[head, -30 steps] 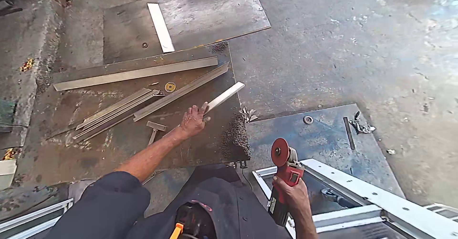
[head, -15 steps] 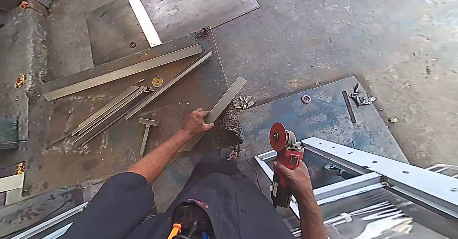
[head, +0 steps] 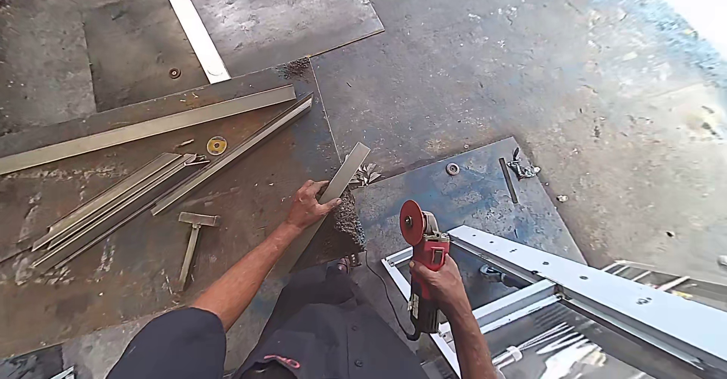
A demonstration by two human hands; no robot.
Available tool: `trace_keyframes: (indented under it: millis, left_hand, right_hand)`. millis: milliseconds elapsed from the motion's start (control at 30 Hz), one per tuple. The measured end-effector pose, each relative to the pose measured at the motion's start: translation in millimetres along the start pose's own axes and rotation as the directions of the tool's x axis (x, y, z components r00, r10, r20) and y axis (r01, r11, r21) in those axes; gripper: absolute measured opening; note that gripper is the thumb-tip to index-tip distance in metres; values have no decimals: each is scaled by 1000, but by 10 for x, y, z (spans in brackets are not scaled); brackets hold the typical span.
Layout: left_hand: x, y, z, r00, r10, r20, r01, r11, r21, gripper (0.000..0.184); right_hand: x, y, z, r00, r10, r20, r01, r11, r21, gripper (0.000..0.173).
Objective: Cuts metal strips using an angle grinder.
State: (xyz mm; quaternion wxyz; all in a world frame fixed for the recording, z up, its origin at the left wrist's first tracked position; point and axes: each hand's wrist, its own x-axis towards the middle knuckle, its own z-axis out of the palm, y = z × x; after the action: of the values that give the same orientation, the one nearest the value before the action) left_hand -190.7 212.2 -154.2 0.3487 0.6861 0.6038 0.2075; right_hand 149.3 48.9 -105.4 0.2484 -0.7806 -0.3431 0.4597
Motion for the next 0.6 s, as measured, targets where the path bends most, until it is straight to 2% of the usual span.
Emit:
trace_keyframes:
  millis: [133,333,600]
  left_hand:
    - [222,14,109,998,-46,32,46,999,17,67]
    - [273,12,140,993,-91,69,84,992,99,72]
    - [276,44,144,989,-120,90,101,977,188,71]
  right_hand:
    - [209,-256,38,1000,-25,10,25,999,-45,65]
    - [580,-623,128,996,-56,68,64,991,-115,64]
    - [1032,-811,354,984,-86,153,113,977,-182,70]
